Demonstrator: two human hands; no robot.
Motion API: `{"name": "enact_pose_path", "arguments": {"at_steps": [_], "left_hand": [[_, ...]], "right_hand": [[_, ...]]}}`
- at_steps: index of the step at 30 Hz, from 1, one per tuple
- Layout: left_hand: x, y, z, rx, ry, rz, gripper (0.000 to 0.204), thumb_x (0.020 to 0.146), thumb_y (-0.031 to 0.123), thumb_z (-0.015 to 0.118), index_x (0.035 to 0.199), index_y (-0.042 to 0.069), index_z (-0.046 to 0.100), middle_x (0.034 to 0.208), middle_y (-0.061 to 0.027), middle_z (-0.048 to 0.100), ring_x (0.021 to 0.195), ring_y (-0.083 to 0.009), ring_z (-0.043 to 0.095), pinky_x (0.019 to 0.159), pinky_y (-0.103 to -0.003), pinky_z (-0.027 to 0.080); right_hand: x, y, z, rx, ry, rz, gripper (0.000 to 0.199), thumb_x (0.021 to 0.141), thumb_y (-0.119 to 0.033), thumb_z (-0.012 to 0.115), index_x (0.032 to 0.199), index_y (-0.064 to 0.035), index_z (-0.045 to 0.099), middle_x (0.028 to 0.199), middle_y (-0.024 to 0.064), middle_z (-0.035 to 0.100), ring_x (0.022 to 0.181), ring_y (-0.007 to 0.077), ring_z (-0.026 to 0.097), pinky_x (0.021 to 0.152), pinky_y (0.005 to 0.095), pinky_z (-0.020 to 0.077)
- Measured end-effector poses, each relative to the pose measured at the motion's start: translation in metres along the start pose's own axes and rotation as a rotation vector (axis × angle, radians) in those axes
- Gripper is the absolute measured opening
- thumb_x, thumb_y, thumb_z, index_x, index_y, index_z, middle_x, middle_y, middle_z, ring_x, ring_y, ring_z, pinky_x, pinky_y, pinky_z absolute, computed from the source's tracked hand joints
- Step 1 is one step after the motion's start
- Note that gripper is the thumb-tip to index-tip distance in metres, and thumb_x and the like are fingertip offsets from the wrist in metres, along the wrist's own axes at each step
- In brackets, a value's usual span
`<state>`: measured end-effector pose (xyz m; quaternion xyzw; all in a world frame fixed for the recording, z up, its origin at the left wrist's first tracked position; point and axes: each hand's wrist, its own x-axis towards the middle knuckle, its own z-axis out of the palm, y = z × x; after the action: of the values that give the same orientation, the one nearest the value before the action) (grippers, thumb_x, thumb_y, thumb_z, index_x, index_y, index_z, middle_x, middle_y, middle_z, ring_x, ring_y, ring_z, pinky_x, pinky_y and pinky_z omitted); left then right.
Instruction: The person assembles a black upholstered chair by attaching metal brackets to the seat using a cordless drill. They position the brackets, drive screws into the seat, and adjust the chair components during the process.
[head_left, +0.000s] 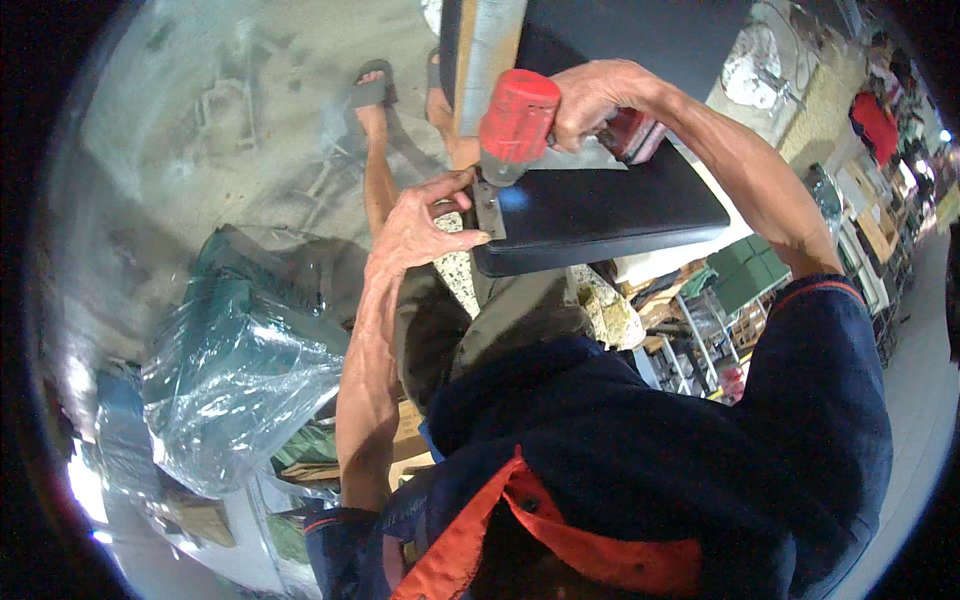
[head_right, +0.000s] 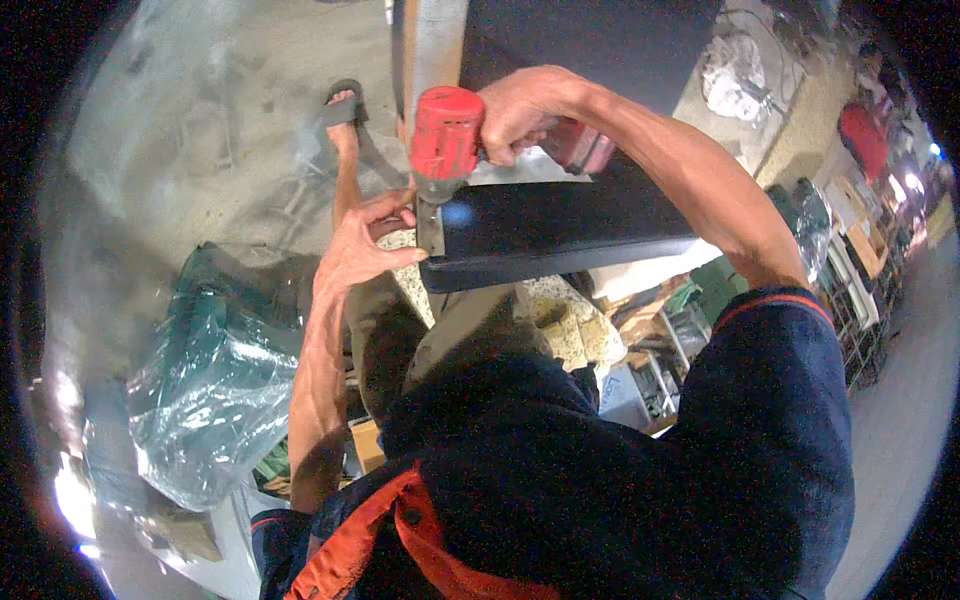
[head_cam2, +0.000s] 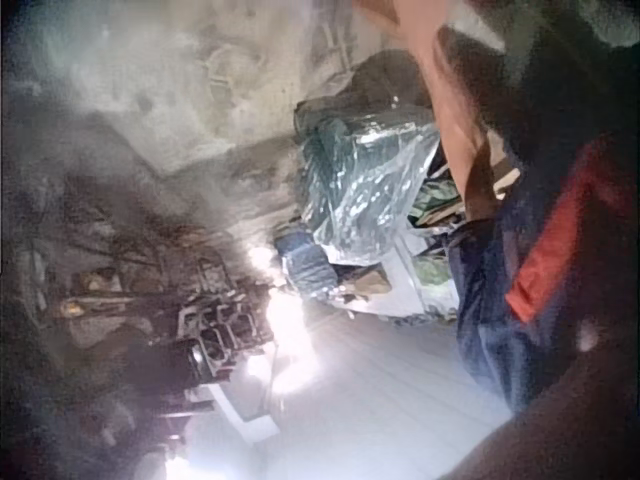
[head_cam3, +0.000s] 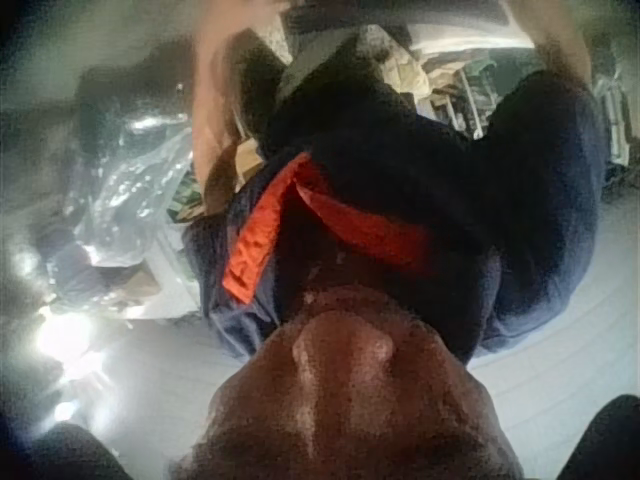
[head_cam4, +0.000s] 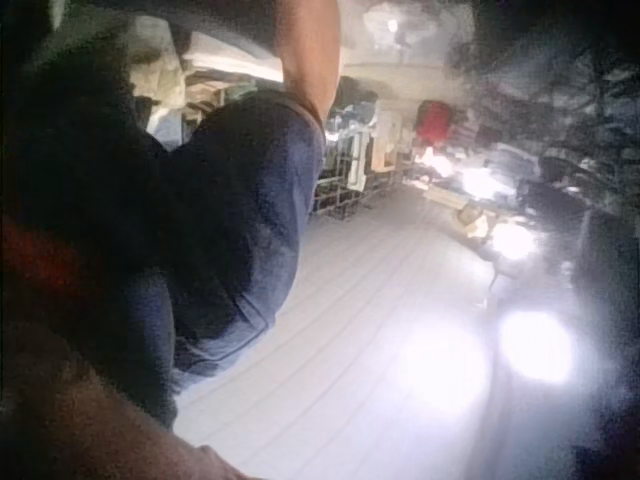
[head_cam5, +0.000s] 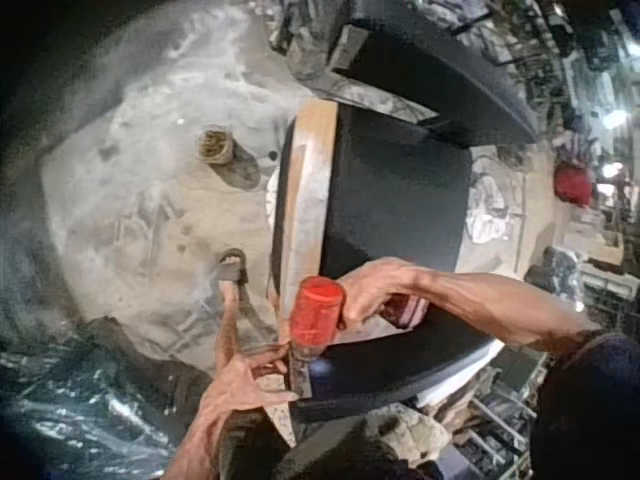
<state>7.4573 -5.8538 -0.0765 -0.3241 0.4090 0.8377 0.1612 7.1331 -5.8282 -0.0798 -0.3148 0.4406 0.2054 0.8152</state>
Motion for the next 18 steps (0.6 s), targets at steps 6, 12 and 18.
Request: {"name": "enact_pose_path", "arguments": {"at_steps": [6, 12, 18], "left_hand": [[-0.008, -0.004, -0.003, -0.297, -0.003, -0.197, 0.077, 0.075, -0.001, 0.085, 0.146, -0.007, 0.053, 0.134, -0.0107, 0.062, 0.108, -0.0151, 0.061, 0.107, -0.038, 0.053], [-0.015, -0.004, -0.003, -0.361, -0.015, -0.042, 0.074, 0.082, 0.01, 0.064, 0.151, -0.007, 0.046, 0.155, -0.0176, 0.049, 0.122, -0.0235, 0.06, 0.11, -0.047, 0.049], [-0.015, -0.007, 0.0, -0.391, -0.032, -0.037, 0.076, 0.081, -0.007, 0.068, 0.154, -0.003, 0.045, 0.144, -0.013, 0.054, 0.116, -0.0194, 0.058, 0.104, -0.04, 0.052]], "right_hand": [[0.003, -0.001, 0.0, 0.006, -0.068, -0.011, 0.021, 0.061, -0.006, 0.066, 0.055, -0.0114, 0.047, 0.052, -0.0018, 0.044, 0.044, 0.0138, 0.04, 0.043, 0.0338, 0.0304], [-0.004, 0.0, 0.001, 0.007, -0.055, -0.01, 0.022, 0.062, -0.005, 0.065, 0.056, -0.0124, 0.045, 0.052, -0.001, 0.042, 0.044, 0.0142, 0.04, 0.043, 0.0327, 0.0298], [-0.005, -0.003, 0.002, 0.065, -0.085, -0.001, 0.024, 0.064, -0.003, 0.064, 0.06, -0.0128, 0.043, 0.053, -0.0026, 0.039, 0.044, 0.0125, 0.037, 0.043, 0.0317, 0.0278]]}}
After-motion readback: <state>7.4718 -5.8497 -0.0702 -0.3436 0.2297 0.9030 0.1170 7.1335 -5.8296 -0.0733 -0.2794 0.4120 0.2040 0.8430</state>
